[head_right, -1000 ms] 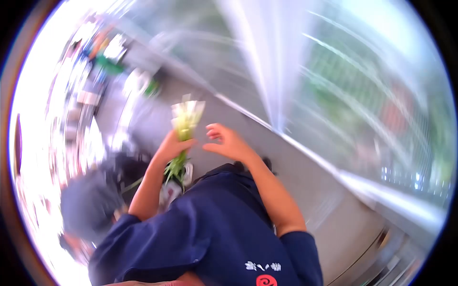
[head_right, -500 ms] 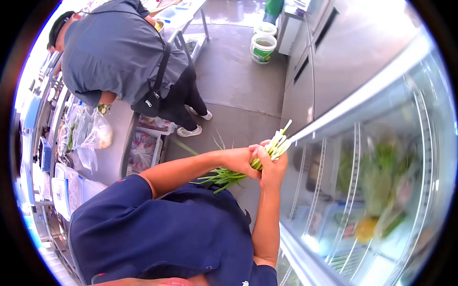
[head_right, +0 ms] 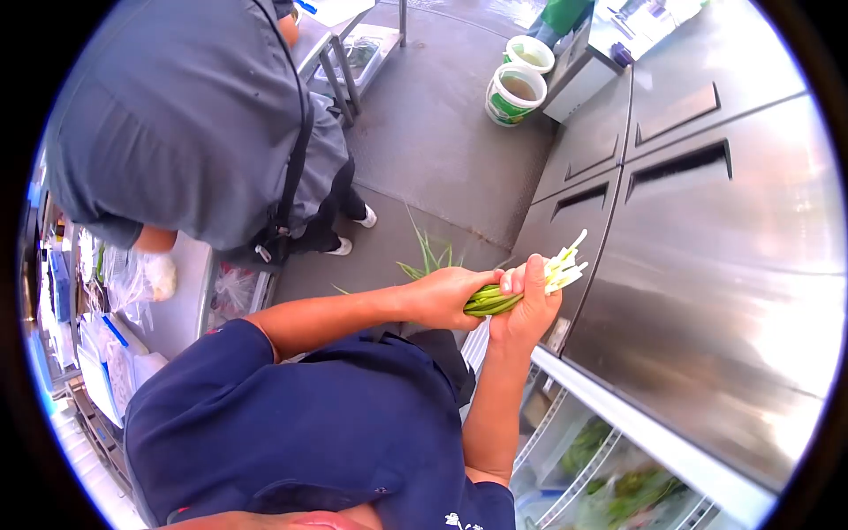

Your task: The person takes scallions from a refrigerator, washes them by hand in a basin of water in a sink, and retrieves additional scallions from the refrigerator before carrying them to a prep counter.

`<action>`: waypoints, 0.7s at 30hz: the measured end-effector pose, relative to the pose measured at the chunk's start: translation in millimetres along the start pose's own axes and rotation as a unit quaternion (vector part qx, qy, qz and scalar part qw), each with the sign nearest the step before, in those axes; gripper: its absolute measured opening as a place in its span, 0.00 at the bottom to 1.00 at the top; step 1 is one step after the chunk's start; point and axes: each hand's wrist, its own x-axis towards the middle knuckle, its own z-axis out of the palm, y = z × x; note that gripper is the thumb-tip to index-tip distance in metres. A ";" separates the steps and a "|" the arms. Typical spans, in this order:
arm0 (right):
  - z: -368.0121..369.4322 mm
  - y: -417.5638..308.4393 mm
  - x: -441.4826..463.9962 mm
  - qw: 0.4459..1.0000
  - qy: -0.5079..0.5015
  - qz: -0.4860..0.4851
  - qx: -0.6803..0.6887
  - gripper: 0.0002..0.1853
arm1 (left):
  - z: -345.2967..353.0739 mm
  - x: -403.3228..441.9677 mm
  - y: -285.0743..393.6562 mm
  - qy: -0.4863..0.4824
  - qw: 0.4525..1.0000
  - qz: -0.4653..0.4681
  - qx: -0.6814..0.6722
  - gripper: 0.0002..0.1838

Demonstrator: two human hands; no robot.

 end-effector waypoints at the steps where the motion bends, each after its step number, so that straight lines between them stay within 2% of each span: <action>1: 11.4 -0.6 17.5 0.999 -0.018 0.023 0.014 0.09 | -15.9 17.0 -5.1 -0.031 0.999 -0.038 0.001 0.29; 2: 18.3 0.3 35.7 0.999 -0.020 0.028 0.012 0.09 | -28.7 31.1 -11.9 -0.064 0.995 -0.079 0.000 0.28; 4: 31.1 5.5 79.4 0.997 -0.037 0.062 0.036 0.09 | -52.6 62.7 -29.6 -0.038 0.997 -0.062 -0.001 0.26; 10: 58.7 18.4 235.9 0.991 -0.055 0.103 0.066 0.08 | -124.0 178.8 -77.5 -0.034 0.986 -0.123 0.103 0.24; 12: 63.6 30.6 300.1 0.966 -0.167 0.157 0.116 0.06 | -152.1 213.6 -87.1 -0.010 0.980 -0.147 0.133 0.22; 13: 79.8 34.9 322.8 0.962 -0.155 0.187 0.125 0.04 | -165.9 227.7 -90.2 -0.002 0.972 -0.183 0.148 0.20; 16: 124.0 49.1 390.9 0.935 -0.207 0.258 0.130 0.06 | -212.6 264.9 -95.7 0.048 0.957 -0.241 0.156 0.18; 18: 155.2 64.7 429.7 0.911 -0.250 0.301 0.132 0.12 | -244.0 276.5 -110.2 0.120 0.944 -0.246 0.183 0.17; 20: 187.6 78.1 462.8 0.917 -0.237 0.309 0.089 0.20 | -279.4 289.8 -112.7 0.140 0.930 -0.288 0.181 0.16; 21: 198.2 88.0 482.5 0.909 -0.248 0.325 0.082 0.20 | -292.7 293.0 -121.7 0.160 0.928 -0.295 0.163 0.16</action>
